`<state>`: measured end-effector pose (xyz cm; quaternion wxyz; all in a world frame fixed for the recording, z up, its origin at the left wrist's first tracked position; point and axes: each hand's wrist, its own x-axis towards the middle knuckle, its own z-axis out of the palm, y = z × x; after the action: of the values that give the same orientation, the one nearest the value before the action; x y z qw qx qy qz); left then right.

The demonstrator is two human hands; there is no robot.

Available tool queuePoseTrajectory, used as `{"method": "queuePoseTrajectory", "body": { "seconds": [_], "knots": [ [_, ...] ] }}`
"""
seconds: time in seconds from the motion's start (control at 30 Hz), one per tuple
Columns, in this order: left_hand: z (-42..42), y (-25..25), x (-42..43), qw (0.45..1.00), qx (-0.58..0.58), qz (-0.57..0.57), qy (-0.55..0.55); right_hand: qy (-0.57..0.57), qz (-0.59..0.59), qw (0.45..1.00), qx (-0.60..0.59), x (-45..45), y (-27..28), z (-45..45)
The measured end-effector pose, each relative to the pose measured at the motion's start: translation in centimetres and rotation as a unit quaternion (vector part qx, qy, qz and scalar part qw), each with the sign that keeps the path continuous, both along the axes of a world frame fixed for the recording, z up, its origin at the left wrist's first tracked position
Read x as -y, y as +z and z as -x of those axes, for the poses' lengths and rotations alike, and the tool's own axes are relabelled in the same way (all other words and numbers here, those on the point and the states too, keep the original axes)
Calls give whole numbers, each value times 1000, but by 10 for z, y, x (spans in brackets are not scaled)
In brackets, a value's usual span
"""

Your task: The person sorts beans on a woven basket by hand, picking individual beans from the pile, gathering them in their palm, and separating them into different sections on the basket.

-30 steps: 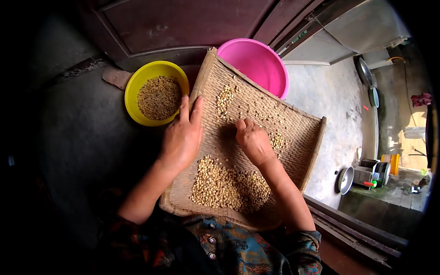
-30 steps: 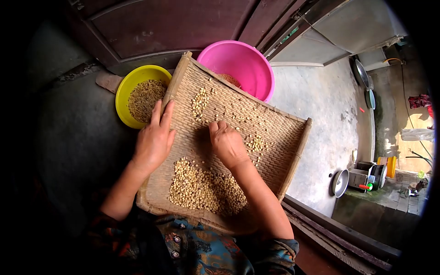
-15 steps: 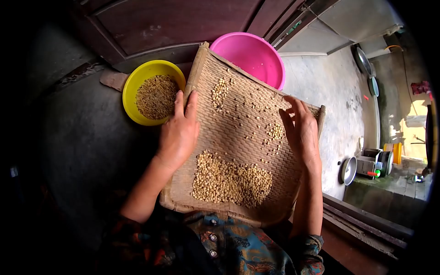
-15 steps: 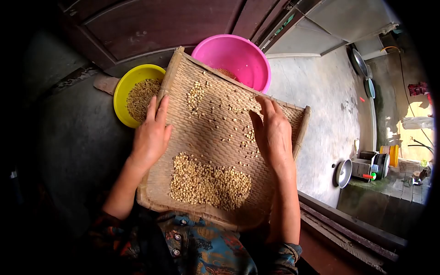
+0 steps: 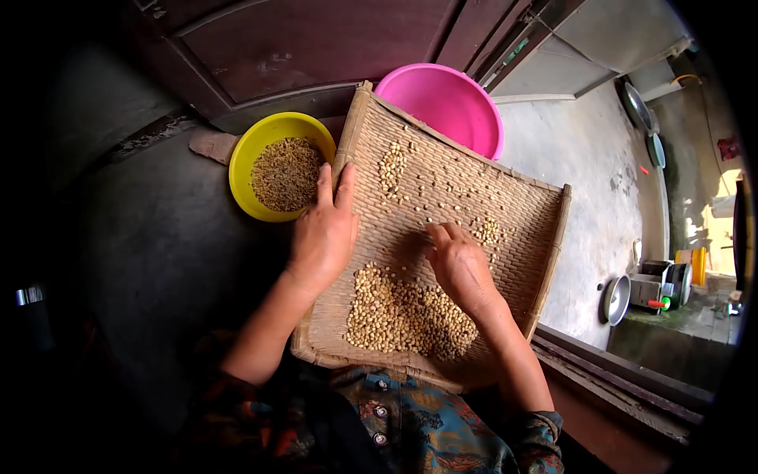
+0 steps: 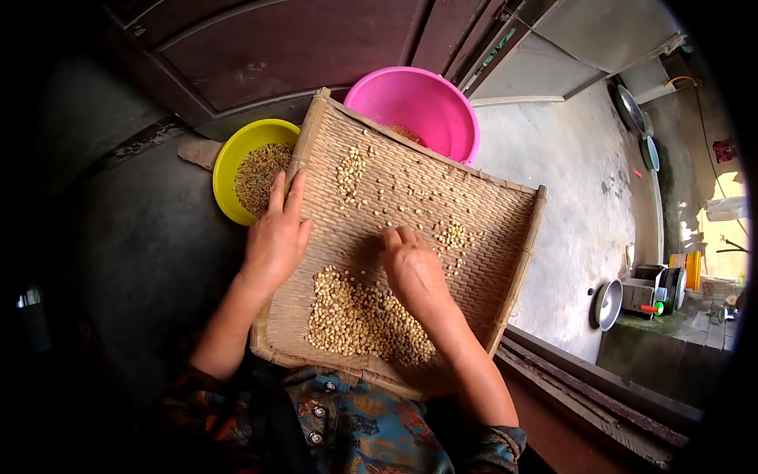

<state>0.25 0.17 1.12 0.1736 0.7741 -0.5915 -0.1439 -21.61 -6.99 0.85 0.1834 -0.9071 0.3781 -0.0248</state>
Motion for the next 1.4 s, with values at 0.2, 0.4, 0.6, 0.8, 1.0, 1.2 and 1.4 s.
{"method": "queuePoseTrajectory", "body": {
  "seconds": [0.2, 0.4, 0.6, 0.8, 1.0, 1.2, 1.4],
  "knots": [
    [-1, 0, 1, 1000, -5, 7, -6, 82, 112, 990, 38, -11, -19, -22],
    [-1, -2, 1, 1000, 20, 11, -9, -38, -9, 993, 112, 19, -21, -58],
    [0, -1, 0, 1000, 22, 11, -4, -102, -17, 983, 154, 50, -35, -96],
    [-2, -7, 0, 999, 30, 20, -5, -30, 71, 997, 20, 61, -45, -110],
    [-2, -8, -2, 999, 22, 30, -2, -165, -357, 887, 243, 64, -8, -89],
    [0, -7, -2, 999, 11, 49, -6, -150, -699, 465, 522, 40, 7, -49],
    [-1, -10, -5, 999, -5, 48, 0, -177, -713, 391, 555, 10, 28, -32]
  ]
}}
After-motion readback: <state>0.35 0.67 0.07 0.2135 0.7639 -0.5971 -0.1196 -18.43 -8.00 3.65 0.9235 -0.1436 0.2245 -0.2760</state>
